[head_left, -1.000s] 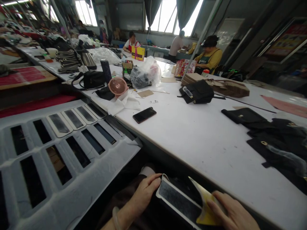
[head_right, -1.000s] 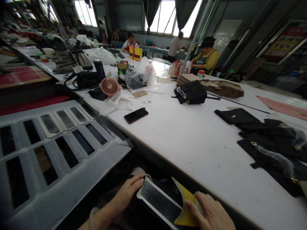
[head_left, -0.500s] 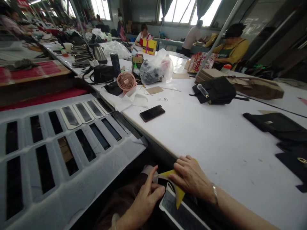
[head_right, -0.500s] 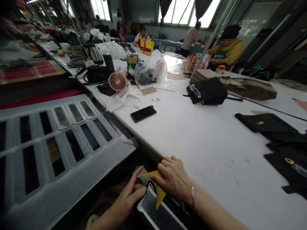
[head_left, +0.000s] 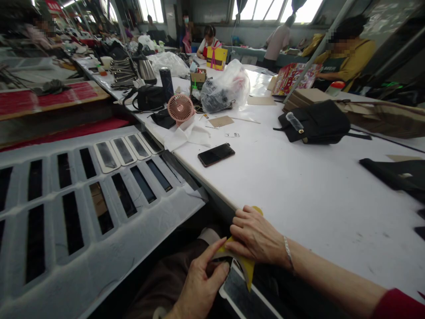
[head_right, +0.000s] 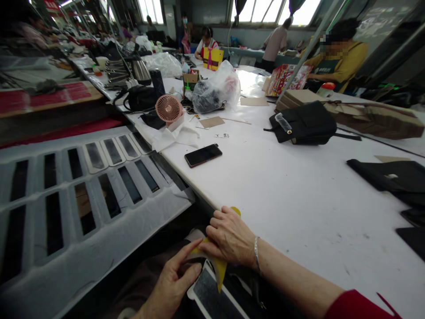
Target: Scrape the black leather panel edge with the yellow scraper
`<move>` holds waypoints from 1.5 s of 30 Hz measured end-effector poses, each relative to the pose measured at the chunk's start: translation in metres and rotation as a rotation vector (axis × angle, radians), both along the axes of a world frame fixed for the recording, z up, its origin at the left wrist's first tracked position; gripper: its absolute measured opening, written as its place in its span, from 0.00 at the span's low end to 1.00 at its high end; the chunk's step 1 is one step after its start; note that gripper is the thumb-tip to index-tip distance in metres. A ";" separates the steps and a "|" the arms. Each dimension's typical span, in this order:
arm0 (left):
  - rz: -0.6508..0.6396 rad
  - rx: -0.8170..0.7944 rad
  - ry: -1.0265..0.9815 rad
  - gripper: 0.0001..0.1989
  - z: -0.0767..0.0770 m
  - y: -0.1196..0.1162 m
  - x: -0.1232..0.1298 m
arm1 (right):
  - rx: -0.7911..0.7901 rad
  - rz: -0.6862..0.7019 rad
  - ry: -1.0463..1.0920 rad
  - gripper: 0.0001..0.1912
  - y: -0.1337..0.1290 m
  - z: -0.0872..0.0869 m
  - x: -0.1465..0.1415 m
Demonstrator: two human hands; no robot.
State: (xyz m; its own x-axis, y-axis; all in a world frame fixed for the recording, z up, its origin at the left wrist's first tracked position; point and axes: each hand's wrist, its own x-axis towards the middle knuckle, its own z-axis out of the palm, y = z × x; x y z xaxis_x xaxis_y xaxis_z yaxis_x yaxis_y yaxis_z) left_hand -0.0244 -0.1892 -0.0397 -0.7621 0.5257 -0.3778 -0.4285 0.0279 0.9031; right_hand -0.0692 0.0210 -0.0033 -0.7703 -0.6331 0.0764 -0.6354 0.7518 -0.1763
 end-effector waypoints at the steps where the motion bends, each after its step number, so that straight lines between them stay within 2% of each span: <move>1: -0.004 -0.009 0.000 0.28 0.001 0.000 -0.001 | 0.004 0.010 0.010 0.23 -0.001 -0.001 -0.001; 8: -0.025 -0.118 0.152 0.22 0.009 -0.002 -0.005 | -0.010 0.053 0.109 0.23 -0.004 -0.005 -0.003; 14: -0.126 -0.211 0.303 0.19 0.022 -0.006 -0.008 | 0.015 0.098 0.121 0.23 -0.007 -0.004 -0.005; 18: -0.190 -0.292 0.464 0.20 0.020 -0.009 -0.010 | 0.011 0.106 0.125 0.22 -0.006 -0.007 -0.002; 23: -0.300 -0.425 0.593 0.21 0.015 -0.013 -0.012 | 0.000 0.082 0.100 0.24 -0.002 -0.008 0.004; 30: -0.418 -0.454 0.703 0.18 0.032 -0.013 -0.018 | -0.002 0.028 0.056 0.24 -0.002 -0.011 0.014; 34: -0.462 -0.438 0.752 0.17 0.033 -0.014 -0.019 | -0.002 -0.035 0.031 0.24 -0.003 -0.015 0.027; 40: -0.508 -0.335 0.644 0.17 0.036 -0.016 -0.026 | -0.002 -0.168 -0.011 0.24 -0.008 -0.016 0.050; 45: -0.396 -0.197 0.266 0.21 0.032 -0.009 -0.036 | 0.009 -0.261 -0.066 0.25 -0.011 -0.016 0.062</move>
